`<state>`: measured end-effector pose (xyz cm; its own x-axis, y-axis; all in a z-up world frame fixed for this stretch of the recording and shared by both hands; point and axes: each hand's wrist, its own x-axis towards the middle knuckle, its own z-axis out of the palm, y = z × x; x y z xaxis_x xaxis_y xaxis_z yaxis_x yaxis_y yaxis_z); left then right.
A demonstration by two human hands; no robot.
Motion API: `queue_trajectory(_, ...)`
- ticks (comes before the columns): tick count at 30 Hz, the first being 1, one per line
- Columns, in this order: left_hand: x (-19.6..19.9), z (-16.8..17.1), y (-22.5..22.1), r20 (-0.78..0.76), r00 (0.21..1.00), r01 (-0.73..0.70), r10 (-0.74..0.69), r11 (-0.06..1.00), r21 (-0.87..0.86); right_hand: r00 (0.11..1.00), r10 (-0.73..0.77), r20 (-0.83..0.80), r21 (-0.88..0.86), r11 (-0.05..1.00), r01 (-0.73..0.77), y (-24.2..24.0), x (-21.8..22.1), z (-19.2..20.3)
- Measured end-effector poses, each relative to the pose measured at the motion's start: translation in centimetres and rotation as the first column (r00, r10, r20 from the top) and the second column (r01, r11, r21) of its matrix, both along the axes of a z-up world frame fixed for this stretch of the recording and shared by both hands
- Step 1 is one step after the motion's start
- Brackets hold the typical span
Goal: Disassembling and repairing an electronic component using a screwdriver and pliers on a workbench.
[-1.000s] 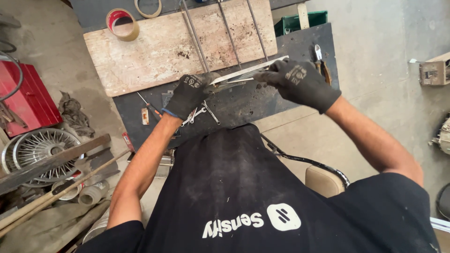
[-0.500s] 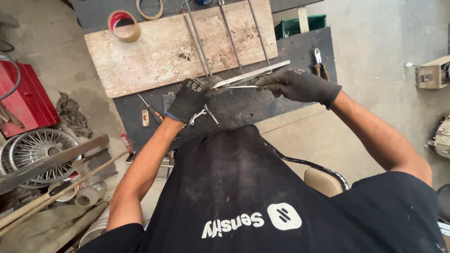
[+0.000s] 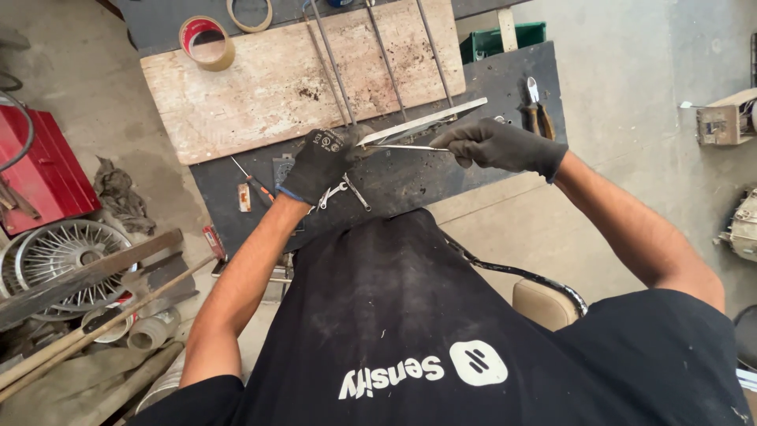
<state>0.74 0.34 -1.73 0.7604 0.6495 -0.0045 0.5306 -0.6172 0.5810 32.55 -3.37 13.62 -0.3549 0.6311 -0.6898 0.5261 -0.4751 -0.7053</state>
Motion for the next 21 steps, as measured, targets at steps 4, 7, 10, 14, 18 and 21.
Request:
queue_trajectory(4, 0.0, -1.2, -0.1, -0.026, 0.999, -0.031, 0.031, 0.999, -0.016, 0.988, -0.114, -0.101, -0.101, 0.99, 0.104, -0.4, 0.3, -0.3)
queue_trajectory(7, -0.3, 1.2, -0.2, -0.034, 0.999, -0.006, 0.006, 1.0, -0.001, 0.981, -0.142, -0.13, -0.16, 0.98, 0.121, -0.5, 0.8, -1.2)
queue_trajectory(10, -0.1, 0.3, -0.2, -0.028, 0.999, -0.026, 0.025, 0.998, -0.049, 0.966, -0.192, -0.171, -0.238, 0.96, 0.148, -0.6, 0.5, -0.8)
queue_trajectory(14, -0.2, -1.7, -0.3, -0.07, 0.997, -0.045, 0.043, 0.999, -0.029, 0.95, -0.236, -0.205, -0.336, 0.928, 0.158, -0.5, 1.3, -2.0)
queue_trajectory(18, -0.3, -1.6, -0.1, -0.02, 1.0, -0.026, 0.025, 0.995, -0.094, 0.932, -0.287, -0.22, -0.41, 0.894, 0.179, -0.2, 1.8, -2.5)
queue_trajectory(21, -0.5, -1.6, -0.2, -0.017, 1.0, -0.027, 0.025, 0.996, -0.089, 0.931, -0.291, -0.22, -0.453, 0.876, 0.167, 0.1, 1.9, -2.4)
